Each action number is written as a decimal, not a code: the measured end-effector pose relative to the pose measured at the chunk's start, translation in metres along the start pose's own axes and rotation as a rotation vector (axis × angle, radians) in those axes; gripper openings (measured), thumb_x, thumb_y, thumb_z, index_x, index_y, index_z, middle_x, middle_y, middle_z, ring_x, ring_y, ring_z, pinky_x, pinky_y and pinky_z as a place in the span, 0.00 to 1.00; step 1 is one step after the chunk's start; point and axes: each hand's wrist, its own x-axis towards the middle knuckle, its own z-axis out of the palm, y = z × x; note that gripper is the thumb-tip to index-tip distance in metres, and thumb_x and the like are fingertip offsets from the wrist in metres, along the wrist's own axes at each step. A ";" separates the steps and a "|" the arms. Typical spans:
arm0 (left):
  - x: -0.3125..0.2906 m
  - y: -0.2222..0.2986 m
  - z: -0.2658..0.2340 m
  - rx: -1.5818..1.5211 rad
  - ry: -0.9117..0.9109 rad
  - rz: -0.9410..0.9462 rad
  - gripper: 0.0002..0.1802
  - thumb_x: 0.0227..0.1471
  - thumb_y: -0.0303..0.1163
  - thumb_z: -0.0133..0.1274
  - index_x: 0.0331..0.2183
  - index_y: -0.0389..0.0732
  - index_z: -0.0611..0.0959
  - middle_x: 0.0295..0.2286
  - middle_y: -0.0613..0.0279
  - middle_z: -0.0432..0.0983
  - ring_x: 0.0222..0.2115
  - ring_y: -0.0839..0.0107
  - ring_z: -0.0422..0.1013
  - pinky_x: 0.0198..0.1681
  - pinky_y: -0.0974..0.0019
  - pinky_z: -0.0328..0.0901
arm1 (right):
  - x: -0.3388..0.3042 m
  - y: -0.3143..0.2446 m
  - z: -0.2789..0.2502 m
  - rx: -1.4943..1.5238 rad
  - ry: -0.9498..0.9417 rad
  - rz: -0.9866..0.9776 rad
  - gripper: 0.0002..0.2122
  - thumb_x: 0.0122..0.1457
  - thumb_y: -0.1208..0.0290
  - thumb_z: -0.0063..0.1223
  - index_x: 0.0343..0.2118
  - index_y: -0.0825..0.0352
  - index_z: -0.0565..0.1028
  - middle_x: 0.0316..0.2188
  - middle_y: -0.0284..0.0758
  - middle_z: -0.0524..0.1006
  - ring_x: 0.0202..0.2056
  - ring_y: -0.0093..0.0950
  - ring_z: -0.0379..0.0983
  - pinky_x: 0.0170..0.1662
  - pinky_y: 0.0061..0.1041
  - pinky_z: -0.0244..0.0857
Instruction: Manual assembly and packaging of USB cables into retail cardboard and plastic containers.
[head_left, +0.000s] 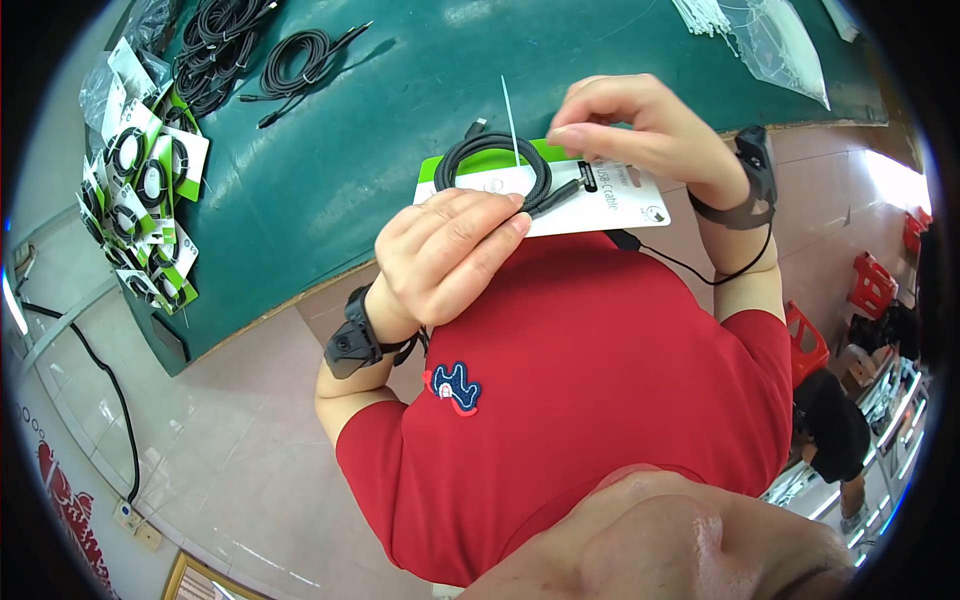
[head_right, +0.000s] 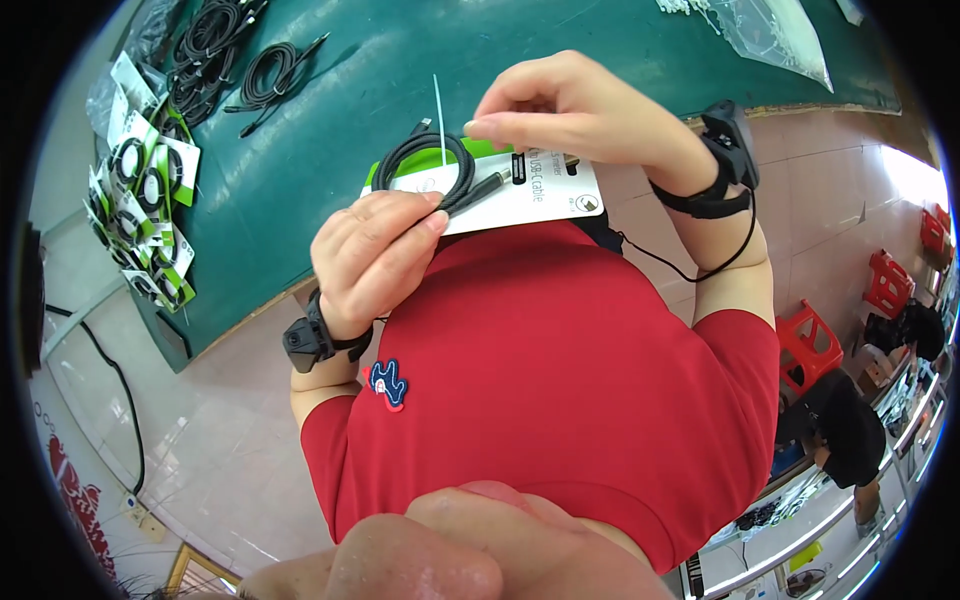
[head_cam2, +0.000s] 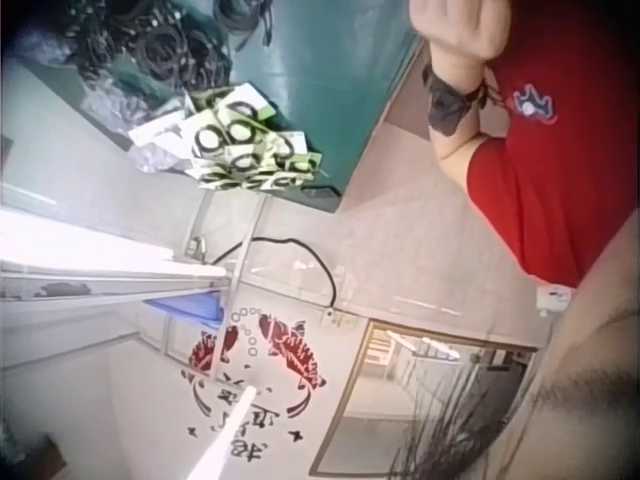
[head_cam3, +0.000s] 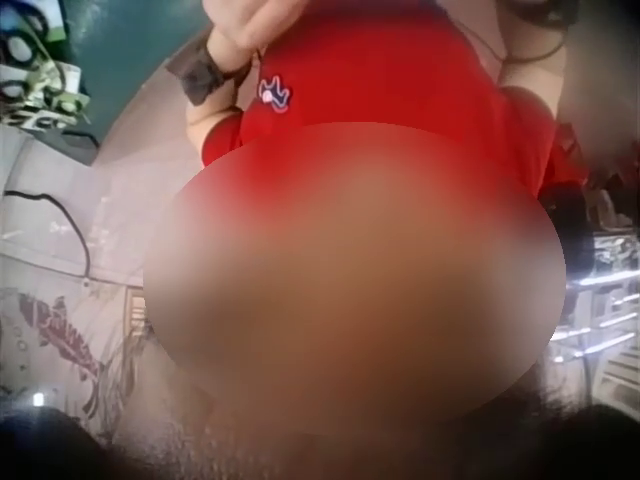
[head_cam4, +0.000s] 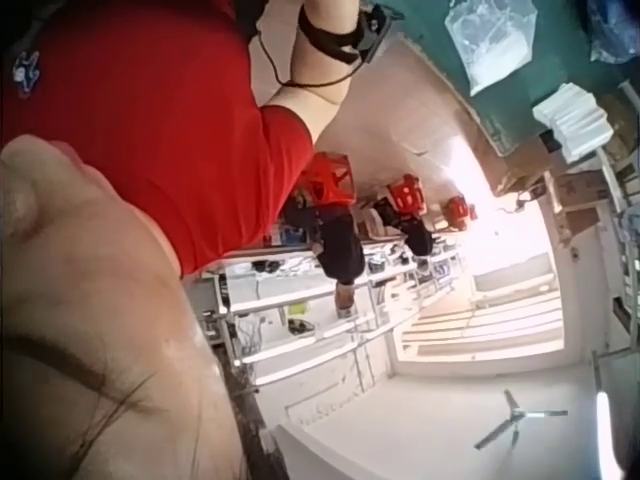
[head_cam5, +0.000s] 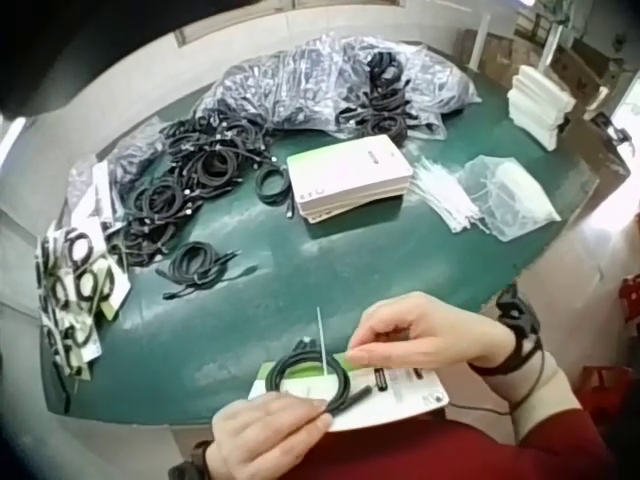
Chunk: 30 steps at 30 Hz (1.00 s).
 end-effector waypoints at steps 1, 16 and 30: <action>-0.002 0.000 0.002 0.024 -0.023 0.025 0.11 0.39 0.22 0.63 0.31 0.32 0.86 0.32 0.51 0.82 0.29 0.61 0.80 0.31 0.65 0.75 | 0.004 0.004 0.005 0.009 -0.030 0.042 0.08 0.65 0.72 0.59 0.38 0.73 0.80 0.31 0.31 0.77 0.29 0.16 0.70 0.33 0.16 0.63; -0.022 -0.009 0.022 -0.011 -0.090 -0.067 0.13 0.37 0.22 0.64 0.32 0.36 0.87 0.33 0.57 0.83 0.29 0.64 0.80 0.30 0.67 0.74 | 0.025 0.050 0.040 0.224 0.070 -0.004 0.05 0.62 0.75 0.63 0.39 0.69 0.81 0.34 0.29 0.80 0.36 0.17 0.75 0.36 0.19 0.68; -0.019 -0.013 0.017 -0.066 -0.111 -0.151 0.14 0.36 0.20 0.67 0.31 0.37 0.85 0.32 0.58 0.84 0.29 0.63 0.81 0.32 0.66 0.74 | 0.009 0.034 0.029 -0.565 0.126 -0.737 0.10 0.46 0.83 0.64 0.34 0.69 0.79 0.33 0.37 0.78 0.28 0.32 0.74 0.27 0.25 0.67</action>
